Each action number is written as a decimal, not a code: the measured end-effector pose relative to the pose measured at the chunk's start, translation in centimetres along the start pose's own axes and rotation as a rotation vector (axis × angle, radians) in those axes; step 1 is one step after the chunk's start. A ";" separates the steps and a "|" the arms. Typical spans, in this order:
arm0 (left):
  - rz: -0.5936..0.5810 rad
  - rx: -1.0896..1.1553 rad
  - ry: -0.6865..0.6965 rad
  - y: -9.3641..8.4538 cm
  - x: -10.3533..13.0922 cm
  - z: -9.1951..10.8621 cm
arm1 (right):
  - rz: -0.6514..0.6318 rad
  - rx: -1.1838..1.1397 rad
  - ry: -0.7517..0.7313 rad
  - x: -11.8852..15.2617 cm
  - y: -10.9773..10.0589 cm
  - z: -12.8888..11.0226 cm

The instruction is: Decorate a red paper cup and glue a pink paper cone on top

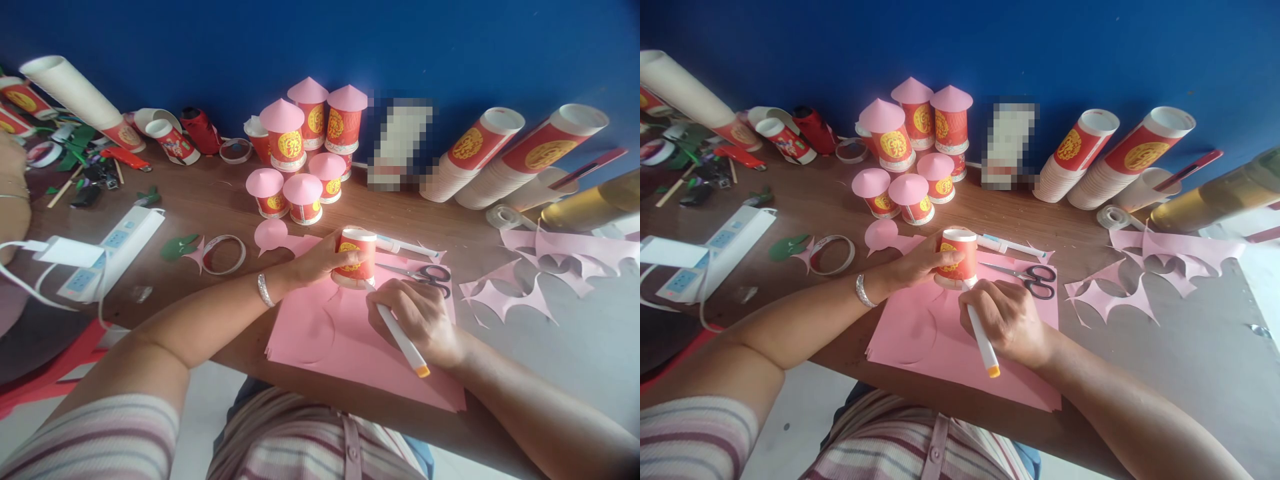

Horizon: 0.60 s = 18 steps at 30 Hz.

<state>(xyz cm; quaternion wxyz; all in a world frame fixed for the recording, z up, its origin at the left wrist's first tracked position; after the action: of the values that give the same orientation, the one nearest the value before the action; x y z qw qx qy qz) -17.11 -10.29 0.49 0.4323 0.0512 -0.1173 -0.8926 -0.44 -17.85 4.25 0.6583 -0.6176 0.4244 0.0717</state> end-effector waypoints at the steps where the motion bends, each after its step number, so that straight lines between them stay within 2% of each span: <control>1: 0.002 -0.001 0.006 0.0 0.0 0.0 | -0.004 -0.004 0.000 0.0 0.0 0.0; 18: 0.038 -0.052 0.011 -0.1 -0.1 0.2 | 0.006 -0.011 0.000 0.0 0.2 -0.1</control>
<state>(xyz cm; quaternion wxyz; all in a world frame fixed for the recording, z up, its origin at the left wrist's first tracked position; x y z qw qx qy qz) -17.12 -10.14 0.65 0.4509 0.0428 -0.0928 -0.8867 -0.62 -17.92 4.18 0.6547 -0.6197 0.4260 0.0760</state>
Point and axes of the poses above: each hand's wrist, its own x-axis away from the middle knuckle, its own y-axis out of the palm, z = x × y, the point moved 4 cm from there along -x, towards the middle knuckle, and after that the axes turned 1 degree about -z, right-handed, at the moved point
